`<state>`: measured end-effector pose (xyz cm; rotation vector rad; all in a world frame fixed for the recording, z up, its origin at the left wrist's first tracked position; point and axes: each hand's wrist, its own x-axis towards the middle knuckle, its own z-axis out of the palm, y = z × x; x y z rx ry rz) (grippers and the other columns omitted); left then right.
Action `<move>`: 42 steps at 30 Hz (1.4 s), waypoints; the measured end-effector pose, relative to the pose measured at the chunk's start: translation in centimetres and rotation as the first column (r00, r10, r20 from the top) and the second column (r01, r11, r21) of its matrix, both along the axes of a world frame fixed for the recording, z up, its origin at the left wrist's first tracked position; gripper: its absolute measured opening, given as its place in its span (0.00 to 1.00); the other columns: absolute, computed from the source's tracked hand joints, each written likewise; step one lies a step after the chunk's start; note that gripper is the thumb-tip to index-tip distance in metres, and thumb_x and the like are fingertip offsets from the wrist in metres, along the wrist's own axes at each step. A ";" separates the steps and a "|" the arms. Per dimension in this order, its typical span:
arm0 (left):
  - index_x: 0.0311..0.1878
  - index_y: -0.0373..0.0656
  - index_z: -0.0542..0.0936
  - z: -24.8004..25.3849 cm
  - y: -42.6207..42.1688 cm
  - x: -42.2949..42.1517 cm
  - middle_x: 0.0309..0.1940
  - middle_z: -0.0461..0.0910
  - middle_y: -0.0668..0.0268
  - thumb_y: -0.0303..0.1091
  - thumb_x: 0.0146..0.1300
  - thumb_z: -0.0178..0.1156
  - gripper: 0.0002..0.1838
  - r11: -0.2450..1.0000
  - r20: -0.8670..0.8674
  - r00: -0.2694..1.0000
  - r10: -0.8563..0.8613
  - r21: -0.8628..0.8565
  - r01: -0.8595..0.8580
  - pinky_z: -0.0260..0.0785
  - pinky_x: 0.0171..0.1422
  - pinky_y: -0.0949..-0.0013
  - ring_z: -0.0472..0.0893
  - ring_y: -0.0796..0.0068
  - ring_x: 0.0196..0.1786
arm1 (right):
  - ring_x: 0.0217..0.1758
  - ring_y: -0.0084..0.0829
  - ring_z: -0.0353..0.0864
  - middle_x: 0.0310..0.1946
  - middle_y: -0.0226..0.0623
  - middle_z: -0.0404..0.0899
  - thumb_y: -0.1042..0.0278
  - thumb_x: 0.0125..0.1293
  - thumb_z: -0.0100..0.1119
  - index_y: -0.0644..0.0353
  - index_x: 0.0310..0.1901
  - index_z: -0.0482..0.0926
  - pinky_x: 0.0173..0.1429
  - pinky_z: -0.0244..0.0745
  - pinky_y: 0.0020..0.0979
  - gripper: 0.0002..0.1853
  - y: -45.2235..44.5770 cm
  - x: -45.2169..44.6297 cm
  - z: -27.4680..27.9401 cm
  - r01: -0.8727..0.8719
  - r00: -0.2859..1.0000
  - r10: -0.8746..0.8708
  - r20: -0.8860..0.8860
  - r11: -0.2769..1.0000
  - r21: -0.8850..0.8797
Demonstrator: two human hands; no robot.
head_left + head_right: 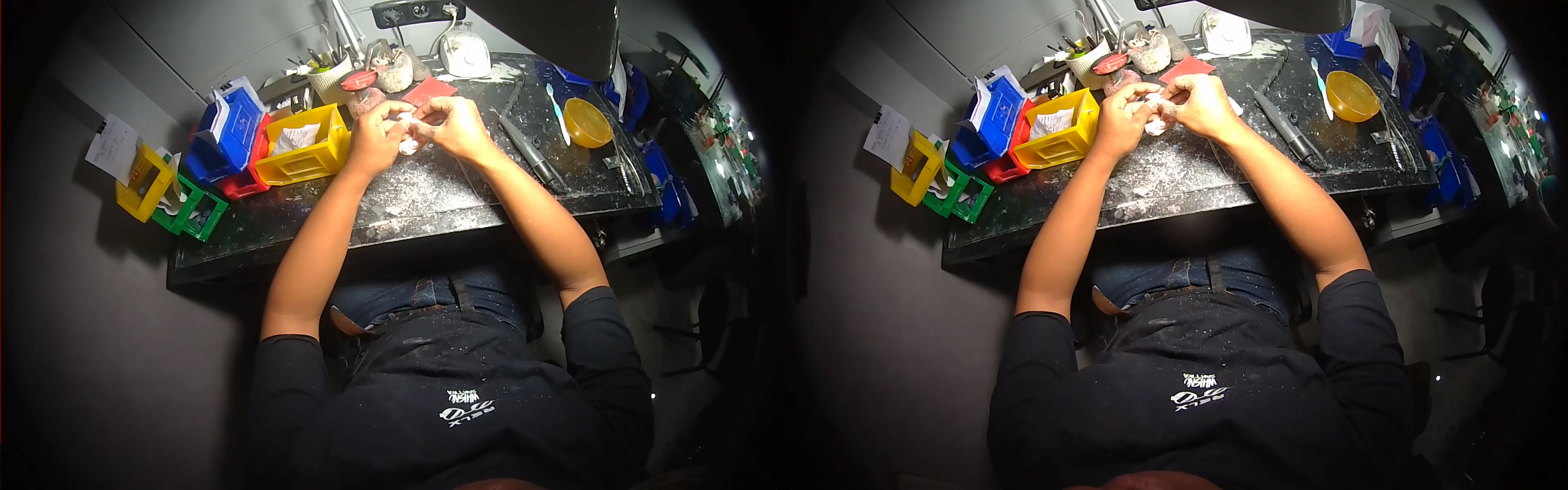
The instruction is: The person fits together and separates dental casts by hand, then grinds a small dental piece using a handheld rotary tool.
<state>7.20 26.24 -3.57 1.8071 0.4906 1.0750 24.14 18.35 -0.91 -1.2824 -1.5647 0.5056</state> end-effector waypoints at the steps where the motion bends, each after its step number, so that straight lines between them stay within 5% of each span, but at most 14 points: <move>1: 0.52 0.35 0.81 0.0 0.0 0.0 0.41 0.86 0.63 0.16 0.67 0.56 0.12 1.000 0.010 1.000 0.008 0.014 -0.009 0.80 0.48 0.72 0.87 0.77 0.43 | 0.35 0.25 0.90 0.33 0.41 0.90 0.71 0.63 0.73 0.69 0.41 0.87 0.42 0.85 0.28 0.10 0.2 0.0 -0.2 0.000 1.000 0.000 0.000 1.000 -0.001; 9: 0.54 0.32 0.77 0.6 -0.5 0.1 0.46 0.84 0.59 0.13 0.68 0.53 0.14 0.998 0.109 0.993 -0.044 -0.042 0.049 0.82 0.51 0.71 0.87 0.72 0.45 | 0.39 0.26 0.90 0.38 0.41 0.90 0.71 0.64 0.73 0.69 0.45 0.86 0.45 0.85 0.28 0.12 0.6 0.3 -0.9 0.006 0.999 -0.012 0.041 0.990 0.141; 14: 0.55 0.30 0.75 0.2 -0.1 0.1 0.51 0.80 0.55 0.15 0.70 0.57 0.12 0.998 0.126 0.990 -0.061 0.001 0.061 0.84 0.56 0.64 0.86 0.65 0.53 | 0.37 0.29 0.91 0.34 0.46 0.89 0.78 0.61 0.70 0.73 0.42 0.85 0.44 0.87 0.30 0.10 0.3 -0.1 -0.7 0.027 1.000 -0.025 -0.014 0.992 0.126; 27: 0.54 0.32 0.76 -0.7 0.7 0.1 0.48 0.82 0.57 0.16 0.69 0.58 0.12 0.997 0.081 0.994 -0.075 -0.010 0.077 0.82 0.56 0.67 0.86 0.69 0.50 | 0.37 0.28 0.91 0.33 0.44 0.89 0.75 0.62 0.70 0.70 0.44 0.85 0.45 0.87 0.30 0.10 0.4 0.2 -0.5 0.027 0.999 -0.022 -0.043 0.993 0.116; 30: 0.50 0.36 0.80 -1.1 1.2 -0.1 0.42 0.86 0.61 0.14 0.64 0.57 0.12 0.997 -0.091 0.994 0.068 0.053 -0.063 0.80 0.51 0.69 0.87 0.74 0.48 | 0.41 0.25 0.90 0.37 0.40 0.90 0.72 0.65 0.71 0.68 0.45 0.86 0.49 0.85 0.28 0.11 0.5 0.8 -0.5 0.055 0.998 -0.058 0.019 0.991 0.123; 33: 0.48 0.37 0.84 -0.1 0.6 -0.6 0.44 0.88 0.59 0.22 0.59 0.66 0.12 0.896 -0.169 0.952 0.256 0.411 -0.168 0.77 0.53 0.67 0.88 0.70 0.47 | 0.42 0.26 0.90 0.38 0.41 0.89 0.73 0.64 0.70 0.67 0.46 0.86 0.50 0.84 0.29 0.11 0.5 0.9 -0.3 0.068 0.993 -0.079 0.094 0.991 0.115; 42: 0.48 0.34 0.85 -0.2 0.6 0.3 0.41 0.88 0.63 0.22 0.65 0.66 0.09 0.991 0.047 0.995 0.090 0.098 -0.094 0.78 0.52 0.71 0.86 0.76 0.44 | 0.37 0.31 0.89 0.36 0.43 0.88 0.69 0.60 0.74 0.64 0.44 0.86 0.46 0.83 0.32 0.12 0.4 0.8 -0.3 0.004 0.981 -0.047 0.187 0.975 0.222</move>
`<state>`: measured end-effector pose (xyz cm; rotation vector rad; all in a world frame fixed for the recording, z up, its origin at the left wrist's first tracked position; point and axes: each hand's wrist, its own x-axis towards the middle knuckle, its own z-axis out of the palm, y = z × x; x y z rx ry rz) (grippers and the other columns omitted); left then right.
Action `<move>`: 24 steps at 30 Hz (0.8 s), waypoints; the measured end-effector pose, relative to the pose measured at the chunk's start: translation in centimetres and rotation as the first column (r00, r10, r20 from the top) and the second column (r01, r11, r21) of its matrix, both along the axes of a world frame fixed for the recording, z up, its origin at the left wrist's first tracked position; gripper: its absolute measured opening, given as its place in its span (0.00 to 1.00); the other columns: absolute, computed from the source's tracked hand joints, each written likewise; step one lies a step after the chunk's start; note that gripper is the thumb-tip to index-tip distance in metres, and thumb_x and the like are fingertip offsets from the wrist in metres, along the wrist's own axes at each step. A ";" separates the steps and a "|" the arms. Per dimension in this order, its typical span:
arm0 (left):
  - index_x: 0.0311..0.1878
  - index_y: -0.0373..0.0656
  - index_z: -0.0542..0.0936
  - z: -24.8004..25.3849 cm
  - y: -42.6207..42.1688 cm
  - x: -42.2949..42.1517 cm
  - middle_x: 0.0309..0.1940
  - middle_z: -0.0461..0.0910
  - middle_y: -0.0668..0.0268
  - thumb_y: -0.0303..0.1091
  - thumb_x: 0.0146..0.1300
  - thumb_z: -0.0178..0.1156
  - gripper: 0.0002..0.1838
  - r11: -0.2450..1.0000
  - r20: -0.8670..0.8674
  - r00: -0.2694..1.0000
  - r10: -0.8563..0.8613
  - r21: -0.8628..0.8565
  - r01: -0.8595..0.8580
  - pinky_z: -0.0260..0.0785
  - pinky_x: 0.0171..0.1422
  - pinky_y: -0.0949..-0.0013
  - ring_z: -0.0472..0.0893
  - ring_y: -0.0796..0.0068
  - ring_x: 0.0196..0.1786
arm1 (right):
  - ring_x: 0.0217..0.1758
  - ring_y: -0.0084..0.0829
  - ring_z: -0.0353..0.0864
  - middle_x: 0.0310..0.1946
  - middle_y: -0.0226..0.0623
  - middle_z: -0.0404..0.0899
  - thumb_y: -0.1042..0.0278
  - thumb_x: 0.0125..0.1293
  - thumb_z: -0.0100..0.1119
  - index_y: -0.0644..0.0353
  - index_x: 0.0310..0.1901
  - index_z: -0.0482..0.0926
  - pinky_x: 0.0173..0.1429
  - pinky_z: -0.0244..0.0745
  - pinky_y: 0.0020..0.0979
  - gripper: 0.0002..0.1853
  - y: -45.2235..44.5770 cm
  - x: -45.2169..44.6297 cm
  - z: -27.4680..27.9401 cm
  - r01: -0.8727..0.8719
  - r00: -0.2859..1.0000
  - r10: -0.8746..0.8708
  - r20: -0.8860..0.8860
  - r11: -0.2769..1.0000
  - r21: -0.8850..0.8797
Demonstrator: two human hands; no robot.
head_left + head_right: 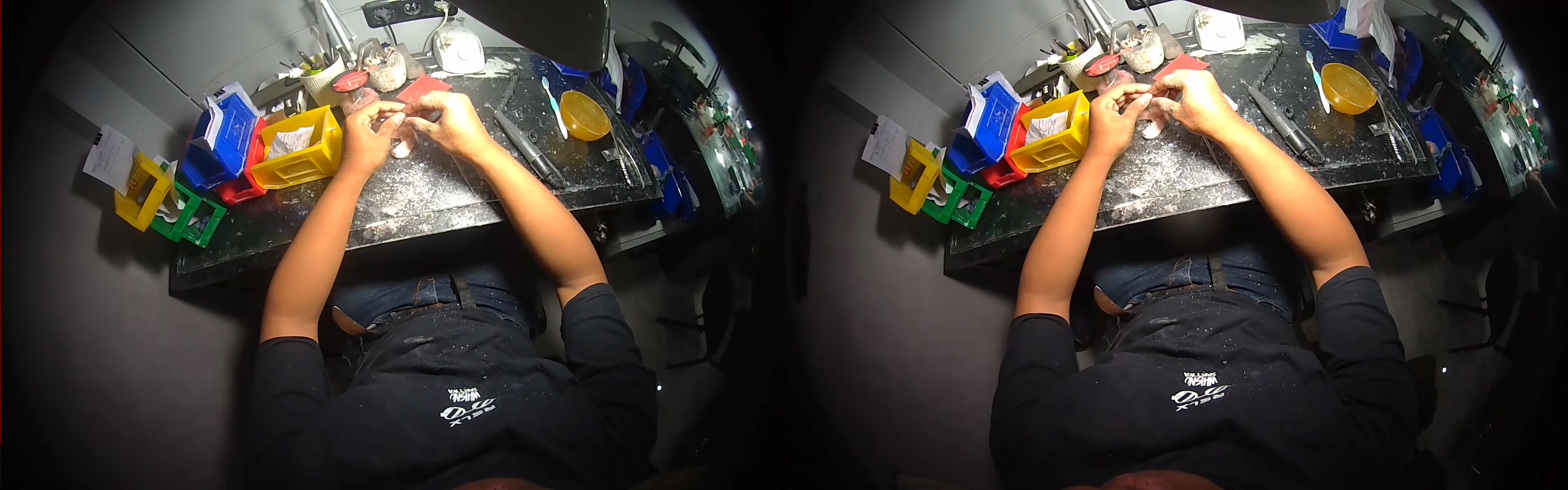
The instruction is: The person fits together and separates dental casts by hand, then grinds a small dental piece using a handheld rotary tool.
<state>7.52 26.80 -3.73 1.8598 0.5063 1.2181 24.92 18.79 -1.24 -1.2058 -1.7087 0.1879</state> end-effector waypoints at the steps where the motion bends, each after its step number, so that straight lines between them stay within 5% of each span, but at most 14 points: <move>1: 0.47 0.33 0.85 0.0 0.1 0.0 0.42 0.88 0.63 0.21 0.66 0.65 0.08 0.996 0.038 0.999 -0.030 -0.086 0.033 0.78 0.52 0.72 0.85 0.77 0.44 | 0.40 0.33 0.89 0.38 0.43 0.88 0.68 0.60 0.74 0.63 0.45 0.86 0.48 0.84 0.35 0.14 -0.2 0.2 0.3 0.001 0.999 0.001 0.038 0.998 -0.055; 2: 0.47 0.33 0.85 0.1 0.0 0.0 0.42 0.88 0.63 0.21 0.66 0.65 0.08 0.996 0.039 0.999 -0.031 -0.085 0.034 0.78 0.52 0.72 0.85 0.77 0.44 | 0.40 0.33 0.89 0.38 0.43 0.88 0.68 0.60 0.74 0.63 0.45 0.86 0.48 0.84 0.35 0.14 -0.3 0.7 0.6 0.002 0.999 0.000 0.039 0.999 -0.054; 5: 0.48 0.32 0.85 0.5 0.2 -0.2 0.43 0.87 0.61 0.20 0.67 0.65 0.08 0.985 0.064 0.998 -0.020 -0.171 0.031 0.78 0.52 0.73 0.85 0.77 0.44 | 0.53 0.42 0.87 0.50 0.46 0.86 0.62 0.59 0.74 0.60 0.50 0.86 0.58 0.81 0.43 0.18 -1.2 3.4 1.9 0.575 0.767 -0.486 0.418 0.810 -0.113; 8: 0.50 0.31 0.84 0.4 0.4 -0.4 0.44 0.87 0.59 0.18 0.66 0.64 0.10 0.971 0.163 0.985 -0.053 -0.224 0.089 0.79 0.53 0.73 0.86 0.75 0.46 | 0.57 0.45 0.85 0.53 0.46 0.85 0.59 0.59 0.75 0.60 0.53 0.85 0.62 0.80 0.43 0.23 -1.7 5.7 2.4 0.831 0.532 -0.540 0.652 0.482 -0.279; 14: 0.54 0.30 0.82 0.8 0.1 -0.4 0.45 0.87 0.55 0.17 0.66 0.65 0.13 0.934 0.240 0.967 -0.086 -0.318 0.162 0.78 0.58 0.72 0.86 0.73 0.48 | 0.63 0.46 0.83 0.56 0.50 0.84 0.56 0.59 0.77 0.60 0.55 0.85 0.65 0.80 0.41 0.25 -2.5 6.5 3.9 0.775 0.633 -0.488 0.601 0.396 -0.493; 24: 0.52 0.33 0.81 1.0 0.0 -0.7 0.45 0.87 0.56 0.21 0.68 0.64 0.11 0.901 0.296 0.945 -0.137 -0.360 0.243 0.74 0.48 0.76 0.85 0.76 0.44 | 0.63 0.49 0.82 0.56 0.54 0.84 0.60 0.58 0.78 0.64 0.53 0.85 0.65 0.79 0.43 0.24 -3.3 7.2 4.2 0.750 0.661 -0.486 0.572 0.399 -0.528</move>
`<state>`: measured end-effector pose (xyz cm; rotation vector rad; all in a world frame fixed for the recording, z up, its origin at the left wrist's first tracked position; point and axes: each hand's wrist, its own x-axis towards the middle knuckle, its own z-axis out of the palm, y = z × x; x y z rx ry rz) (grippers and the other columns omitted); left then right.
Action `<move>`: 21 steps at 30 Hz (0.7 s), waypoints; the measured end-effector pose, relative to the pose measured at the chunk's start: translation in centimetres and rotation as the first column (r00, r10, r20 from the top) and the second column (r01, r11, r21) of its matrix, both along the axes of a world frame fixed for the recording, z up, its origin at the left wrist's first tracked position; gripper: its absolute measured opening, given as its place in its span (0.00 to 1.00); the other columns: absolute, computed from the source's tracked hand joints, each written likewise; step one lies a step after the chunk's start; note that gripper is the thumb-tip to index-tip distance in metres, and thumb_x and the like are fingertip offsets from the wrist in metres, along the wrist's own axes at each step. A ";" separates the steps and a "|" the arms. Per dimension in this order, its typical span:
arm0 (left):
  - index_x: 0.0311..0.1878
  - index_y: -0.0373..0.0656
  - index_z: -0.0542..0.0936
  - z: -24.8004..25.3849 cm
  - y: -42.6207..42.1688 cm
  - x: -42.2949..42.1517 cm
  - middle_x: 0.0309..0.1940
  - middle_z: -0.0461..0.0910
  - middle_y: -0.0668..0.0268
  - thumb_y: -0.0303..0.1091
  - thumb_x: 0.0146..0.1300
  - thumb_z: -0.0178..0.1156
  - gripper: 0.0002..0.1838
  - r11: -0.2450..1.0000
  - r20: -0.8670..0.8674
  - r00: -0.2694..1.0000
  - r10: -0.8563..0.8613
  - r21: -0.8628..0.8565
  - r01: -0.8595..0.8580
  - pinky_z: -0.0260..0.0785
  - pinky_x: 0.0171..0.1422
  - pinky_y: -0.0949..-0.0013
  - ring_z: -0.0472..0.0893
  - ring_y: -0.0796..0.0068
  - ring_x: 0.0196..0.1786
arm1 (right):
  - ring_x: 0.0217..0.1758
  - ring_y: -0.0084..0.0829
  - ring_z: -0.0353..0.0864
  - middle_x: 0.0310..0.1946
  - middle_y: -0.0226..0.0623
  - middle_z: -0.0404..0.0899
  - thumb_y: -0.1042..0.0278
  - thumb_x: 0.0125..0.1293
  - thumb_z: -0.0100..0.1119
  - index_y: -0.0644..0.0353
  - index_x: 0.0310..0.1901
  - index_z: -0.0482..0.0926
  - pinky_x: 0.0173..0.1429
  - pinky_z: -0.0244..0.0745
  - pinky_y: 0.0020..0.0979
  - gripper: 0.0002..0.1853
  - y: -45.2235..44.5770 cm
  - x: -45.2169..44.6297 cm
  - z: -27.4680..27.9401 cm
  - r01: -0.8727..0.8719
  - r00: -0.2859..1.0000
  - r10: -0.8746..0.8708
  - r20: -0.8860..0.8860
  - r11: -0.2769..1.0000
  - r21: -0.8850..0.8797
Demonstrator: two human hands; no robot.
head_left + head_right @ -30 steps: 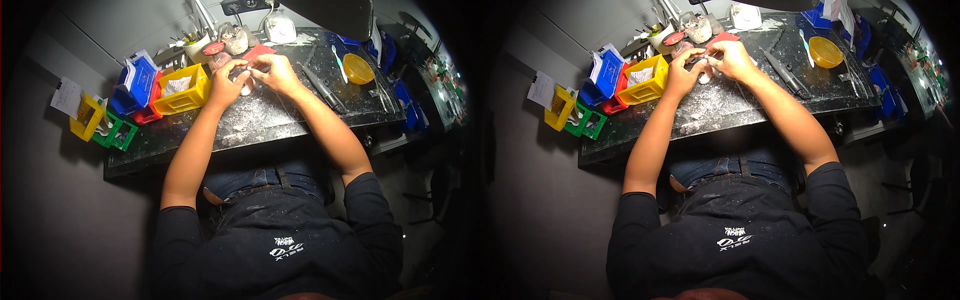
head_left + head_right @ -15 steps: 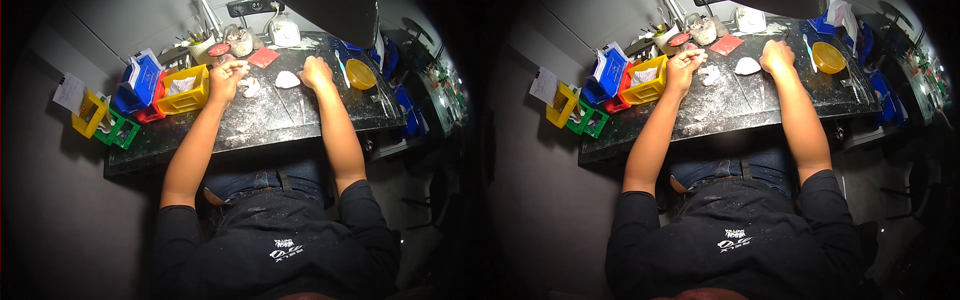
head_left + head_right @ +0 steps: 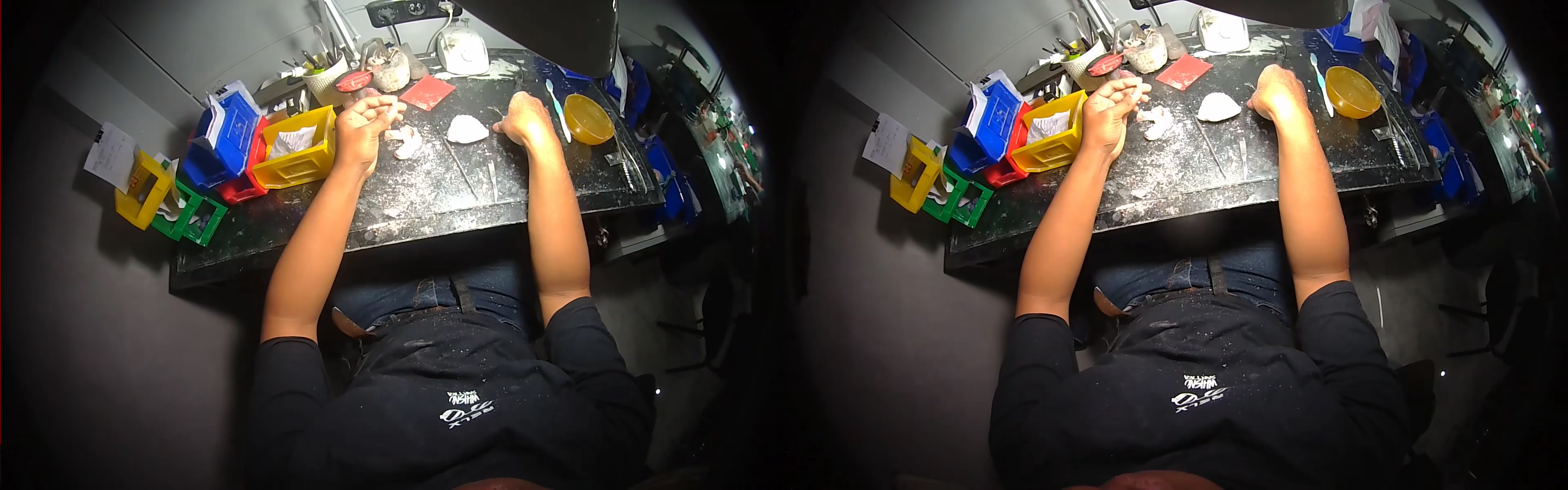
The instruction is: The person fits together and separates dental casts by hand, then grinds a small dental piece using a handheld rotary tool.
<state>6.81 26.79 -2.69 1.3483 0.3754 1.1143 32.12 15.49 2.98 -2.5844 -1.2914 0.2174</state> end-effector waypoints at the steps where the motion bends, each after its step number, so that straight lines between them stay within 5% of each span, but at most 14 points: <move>1: 0.52 0.33 0.81 -0.2 0.2 0.0 0.45 0.87 0.56 0.20 0.67 0.65 0.11 1.000 0.022 1.000 0.005 0.030 -0.006 0.74 0.47 0.76 0.84 0.77 0.45 | 0.62 0.50 0.83 0.56 0.55 0.84 0.59 0.60 0.76 0.65 0.53 0.85 0.65 0.79 0.43 0.23 0.1 0.1 -0.2 0.002 1.000 -0.003 0.019 1.000 0.027; 5: 0.53 0.34 0.80 -0.4 -0.2 0.8 0.45 0.87 0.59 0.19 0.65 0.67 0.14 0.955 -0.026 0.989 0.146 0.265 -0.134 0.74 0.47 0.76 0.83 0.79 0.43 | 0.59 0.53 0.84 0.52 0.58 0.84 0.55 0.67 0.67 0.66 0.52 0.84 0.61 0.79 0.47 0.22 0.1 -0.4 -0.2 0.012 1.000 -0.016 0.014 0.973 0.231; 7: 0.54 0.35 0.79 0.2 -1.3 0.7 0.43 0.87 0.62 0.19 0.63 0.68 0.17 0.779 -0.138 0.900 0.414 0.565 -0.272 0.75 0.48 0.76 0.83 0.82 0.42 | 0.55 0.54 0.85 0.48 0.56 0.85 0.52 0.67 0.67 0.66 0.51 0.82 0.59 0.79 0.47 0.23 0.9 -0.1 -1.2 -0.044 0.999 0.044 0.007 0.930 0.366; 10: 0.55 0.36 0.79 0.9 -2.8 0.9 0.42 0.88 0.65 0.21 0.63 0.69 0.17 0.681 -0.071 0.873 0.483 0.657 -0.324 0.75 0.49 0.77 0.83 0.84 0.41 | 0.46 0.47 0.87 0.41 0.51 0.86 0.50 0.68 0.67 0.65 0.48 0.80 0.53 0.79 0.43 0.22 1.9 -1.1 -2.1 -0.117 0.988 0.153 -0.012 0.803 0.585; 13: 0.54 0.35 0.79 0.9 -3.1 1.2 0.41 0.88 0.65 0.21 0.63 0.70 0.17 0.679 -0.046 0.873 0.486 0.649 -0.344 0.75 0.48 0.77 0.83 0.84 0.41 | 0.40 0.30 0.85 0.37 0.43 0.87 0.51 0.70 0.64 0.66 0.46 0.82 0.46 0.79 0.36 0.21 2.7 -3.4 -2.6 -0.242 0.889 0.456 -0.051 0.561 0.792; 16: 0.54 0.35 0.79 0.5 -2.7 1.5 0.41 0.88 0.65 0.22 0.62 0.70 0.17 0.638 0.004 0.873 0.488 0.681 -0.360 0.75 0.48 0.76 0.83 0.83 0.41 | 0.36 0.24 0.80 0.32 0.36 0.85 0.55 0.70 0.65 0.66 0.44 0.83 0.44 0.77 0.32 0.18 2.0 -6.3 -1.0 -0.312 0.774 0.598 -0.207 0.645 0.698; 17: 0.53 0.35 0.79 0.5 -2.5 1.5 0.41 0.88 0.65 0.22 0.62 0.71 0.17 0.597 0.042 0.871 0.490 0.711 -0.370 0.75 0.48 0.76 0.83 0.83 0.42 | 0.33 0.23 0.76 0.30 0.36 0.82 0.58 0.69 0.67 0.66 0.44 0.83 0.42 0.75 0.32 0.16 2.5 -7.0 -1.1 -0.399 0.775 0.632 -0.011 0.502 0.767; 18: 0.53 0.35 0.79 0.4 -2.4 1.5 0.41 0.88 0.65 0.22 0.62 0.71 0.17 0.596 0.042 0.870 0.490 0.712 -0.370 0.75 0.48 0.76 0.83 0.83 0.42 | 0.33 0.23 0.76 0.30 0.36 0.82 0.58 0.69 0.67 0.66 0.44 0.83 0.42 0.75 0.32 0.16 2.5 -7.0 -1.0 -0.399 0.774 0.633 -0.010 0.501 0.768; 20: 0.53 0.35 0.78 0.3 -2.3 1.4 0.41 0.88 0.63 0.22 0.62 0.71 0.17 0.593 0.053 0.873 0.486 0.714 -0.373 0.75 0.49 0.76 0.83 0.81 0.42 | 0.41 0.47 0.85 0.34 0.52 0.83 0.53 0.65 0.69 0.66 0.41 0.84 0.46 0.77 0.42 0.20 2.0 -7.1 -0.5 -0.385 0.775 0.624 -0.096 0.587 0.712; 21: 0.53 0.35 0.78 0.2 -2.3 1.4 0.41 0.88 0.63 0.22 0.62 0.71 0.17 0.594 0.053 0.873 0.485 0.713 -0.373 0.75 0.49 0.76 0.83 0.81 0.42 | 0.41 0.47 0.85 0.35 0.52 0.84 0.53 0.64 0.69 0.66 0.41 0.85 0.47 0.77 0.42 0.20 2.1 -7.0 -0.5 -0.387 0.771 0.629 -0.100 0.587 0.711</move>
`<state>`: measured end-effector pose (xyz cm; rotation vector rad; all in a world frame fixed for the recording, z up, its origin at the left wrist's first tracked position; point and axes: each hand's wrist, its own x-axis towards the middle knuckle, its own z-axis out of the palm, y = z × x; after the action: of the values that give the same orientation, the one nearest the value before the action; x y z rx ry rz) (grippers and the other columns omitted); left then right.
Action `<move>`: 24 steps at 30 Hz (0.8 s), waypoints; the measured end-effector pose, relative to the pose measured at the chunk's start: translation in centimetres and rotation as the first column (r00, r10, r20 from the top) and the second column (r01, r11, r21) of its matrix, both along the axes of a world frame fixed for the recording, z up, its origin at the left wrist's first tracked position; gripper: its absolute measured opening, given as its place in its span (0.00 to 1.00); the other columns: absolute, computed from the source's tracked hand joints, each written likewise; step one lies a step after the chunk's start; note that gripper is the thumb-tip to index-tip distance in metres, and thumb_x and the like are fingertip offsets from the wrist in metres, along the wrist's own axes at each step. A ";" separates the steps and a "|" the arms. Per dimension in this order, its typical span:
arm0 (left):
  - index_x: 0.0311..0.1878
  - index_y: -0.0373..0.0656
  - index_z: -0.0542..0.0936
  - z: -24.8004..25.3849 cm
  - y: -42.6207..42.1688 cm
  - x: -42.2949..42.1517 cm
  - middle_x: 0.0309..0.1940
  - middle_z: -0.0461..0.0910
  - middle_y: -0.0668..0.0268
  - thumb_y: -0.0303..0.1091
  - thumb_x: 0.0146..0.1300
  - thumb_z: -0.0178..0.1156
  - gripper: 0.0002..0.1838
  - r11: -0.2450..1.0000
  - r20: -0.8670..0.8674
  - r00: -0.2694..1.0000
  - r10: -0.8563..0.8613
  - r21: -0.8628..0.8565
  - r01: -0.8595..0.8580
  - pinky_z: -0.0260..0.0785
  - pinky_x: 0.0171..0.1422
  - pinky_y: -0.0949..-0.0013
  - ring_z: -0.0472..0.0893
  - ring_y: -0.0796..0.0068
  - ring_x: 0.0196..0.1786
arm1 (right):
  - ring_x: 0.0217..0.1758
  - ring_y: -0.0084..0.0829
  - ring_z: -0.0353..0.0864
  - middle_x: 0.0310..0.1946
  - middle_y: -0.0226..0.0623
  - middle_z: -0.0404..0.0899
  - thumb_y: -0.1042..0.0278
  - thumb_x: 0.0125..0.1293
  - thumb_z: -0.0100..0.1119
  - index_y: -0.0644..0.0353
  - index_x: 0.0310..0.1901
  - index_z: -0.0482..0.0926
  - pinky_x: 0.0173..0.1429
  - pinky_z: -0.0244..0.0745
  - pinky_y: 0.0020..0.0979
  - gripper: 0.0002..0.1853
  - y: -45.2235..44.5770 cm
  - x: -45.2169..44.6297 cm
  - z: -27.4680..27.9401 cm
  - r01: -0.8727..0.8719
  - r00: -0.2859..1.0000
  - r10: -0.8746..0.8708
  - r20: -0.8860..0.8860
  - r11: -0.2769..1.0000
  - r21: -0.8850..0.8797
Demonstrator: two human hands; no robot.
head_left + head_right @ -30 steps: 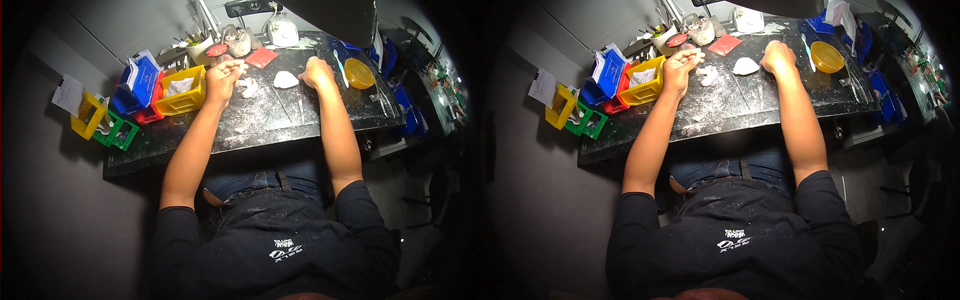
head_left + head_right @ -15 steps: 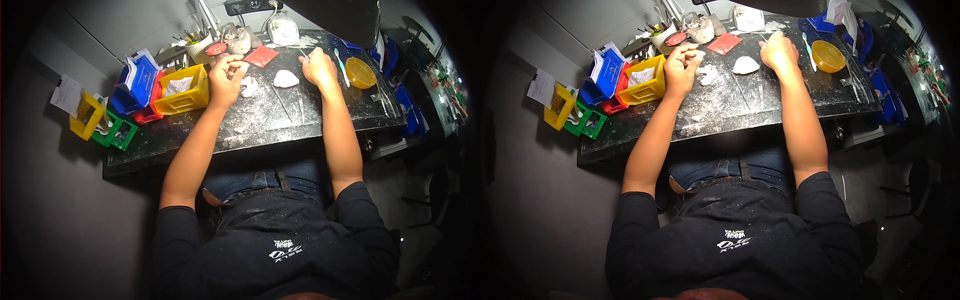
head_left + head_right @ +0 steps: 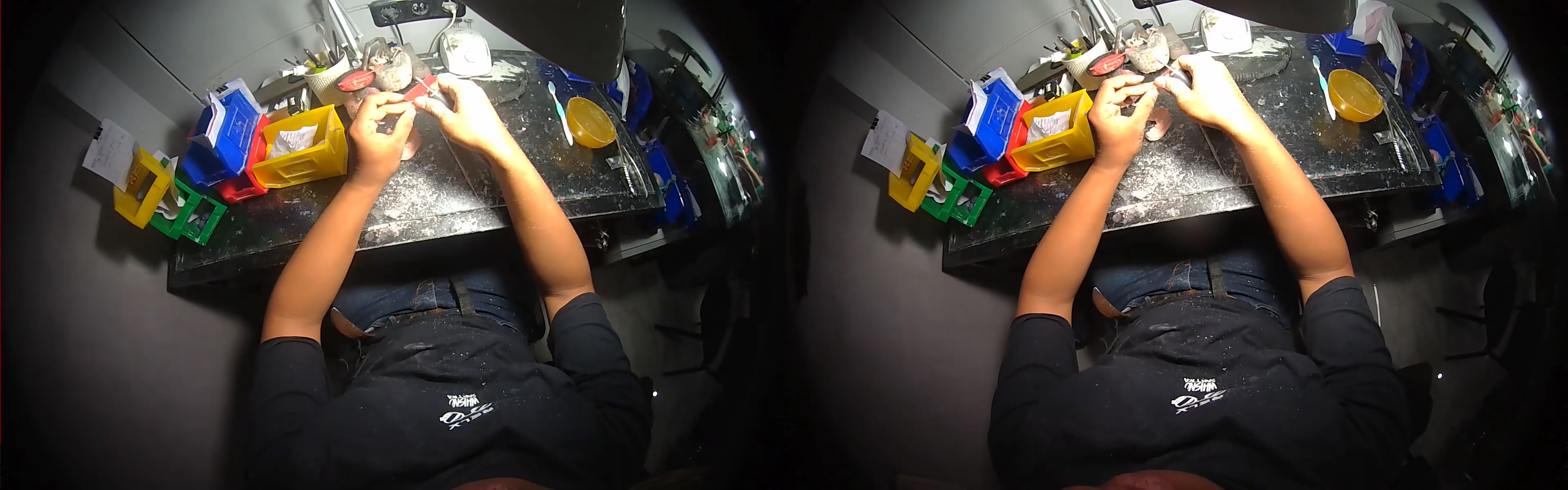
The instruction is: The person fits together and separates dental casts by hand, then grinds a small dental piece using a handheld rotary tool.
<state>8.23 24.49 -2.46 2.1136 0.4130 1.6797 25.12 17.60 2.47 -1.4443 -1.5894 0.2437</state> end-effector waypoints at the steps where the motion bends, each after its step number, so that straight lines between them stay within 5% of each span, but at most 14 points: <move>1: 0.52 0.35 0.78 -0.1 0.0 0.1 0.42 0.88 0.63 0.22 0.62 0.72 0.18 0.996 0.027 0.998 -0.053 -0.072 0.054 0.75 0.49 0.76 0.84 0.81 0.43 | 0.41 0.47 0.85 0.35 0.52 0.84 0.53 0.64 0.69 0.66 0.41 0.85 0.47 0.77 0.42 0.20 0.3 0.1 -0.4 0.002 1.000 -0.002 0.000 1.000 -0.001; 4: 0.52 0.34 0.77 0.1 -0.2 0.1 0.42 0.88 0.61 0.22 0.61 0.72 0.18 0.978 0.055 0.992 -0.112 -0.173 0.120 0.75 0.50 0.76 0.84 0.80 0.43 | 0.38 0.48 0.84 0.33 0.52 0.83 0.53 0.64 0.70 0.66 0.40 0.84 0.45 0.77 0.42 0.20 1.0 0.4 -1.6 0.000 1.000 0.000 0.002 0.992 0.125; 7: 0.52 0.34 0.77 0.4 -0.4 0.1 0.43 0.88 0.60 0.21 0.62 0.72 0.17 0.959 0.086 0.986 -0.140 -0.237 0.157 0.76 0.52 0.75 0.85 0.79 0.44 | 0.31 0.37 0.82 0.27 0.44 0.83 0.55 0.65 0.69 0.66 0.38 0.85 0.41 0.76 0.36 0.17 0.5 0.3 -0.8 -0.010 1.000 0.011 -0.007 0.995 0.099; 9: 0.52 0.34 0.77 0.5 -0.5 0.1 0.43 0.88 0.59 0.21 0.62 0.71 0.17 0.943 0.120 0.979 -0.164 -0.270 0.192 0.76 0.53 0.75 0.85 0.79 0.45 | 0.29 0.23 0.78 0.25 0.33 0.82 0.59 0.67 0.68 0.64 0.36 0.85 0.39 0.73 0.28 0.14 -0.2 0.4 -0.1 -0.197 0.937 0.166 -0.307 0.978 -0.074; 12: 0.47 0.34 0.81 0.4 -0.2 0.2 0.40 0.88 0.61 0.21 0.63 0.70 0.12 0.927 0.188 0.969 -0.163 -0.306 0.215 0.77 0.51 0.74 0.87 0.78 0.43 | 0.30 0.16 0.75 0.26 0.26 0.83 0.64 0.68 0.66 0.63 0.36 0.85 0.39 0.71 0.23 0.10 -0.5 0.7 0.0 -0.269 0.870 0.178 -0.459 0.953 -0.141; 15: 0.49 0.32 0.78 0.5 -0.3 0.0 0.41 0.88 0.57 0.20 0.64 0.70 0.13 0.937 0.083 0.985 -0.151 -0.304 0.169 0.79 0.54 0.71 0.88 0.73 0.46 | 0.31 0.17 0.78 0.29 0.29 0.85 0.67 0.67 0.66 0.63 0.36 0.85 0.40 0.73 0.24 0.08 -0.4 0.5 -0.1 -0.300 0.885 0.272 -0.379 0.954 -0.016; 18: 0.48 0.31 0.79 0.7 -0.7 0.0 0.40 0.88 0.56 0.19 0.64 0.69 0.11 0.887 0.137 0.966 -0.218 -0.385 0.255 0.80 0.52 0.71 0.88 0.72 0.43 | 0.34 0.18 0.80 0.30 0.30 0.86 0.70 0.66 0.66 0.64 0.38 0.85 0.43 0.75 0.23 0.06 -0.5 0.4 0.0 -0.324 0.873 0.292 -0.390 0.946 -0.016; 24: 0.46 0.30 0.82 0.7 -0.7 0.2 0.40 0.88 0.57 0.19 0.64 0.69 0.09 0.921 0.136 0.962 -0.239 -0.283 0.269 0.80 0.51 0.72 0.88 0.73 0.42 | 0.36 0.18 0.82 0.32 0.31 0.86 0.72 0.66 0.66 0.64 0.39 0.86 0.44 0.77 0.25 0.05 -0.9 0.4 0.4 -0.331 0.889 0.299 -0.348 0.943 -0.035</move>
<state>8.38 23.76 -1.75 1.7715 0.3231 1.4629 25.47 16.71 2.88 -1.1293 -1.5323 0.7285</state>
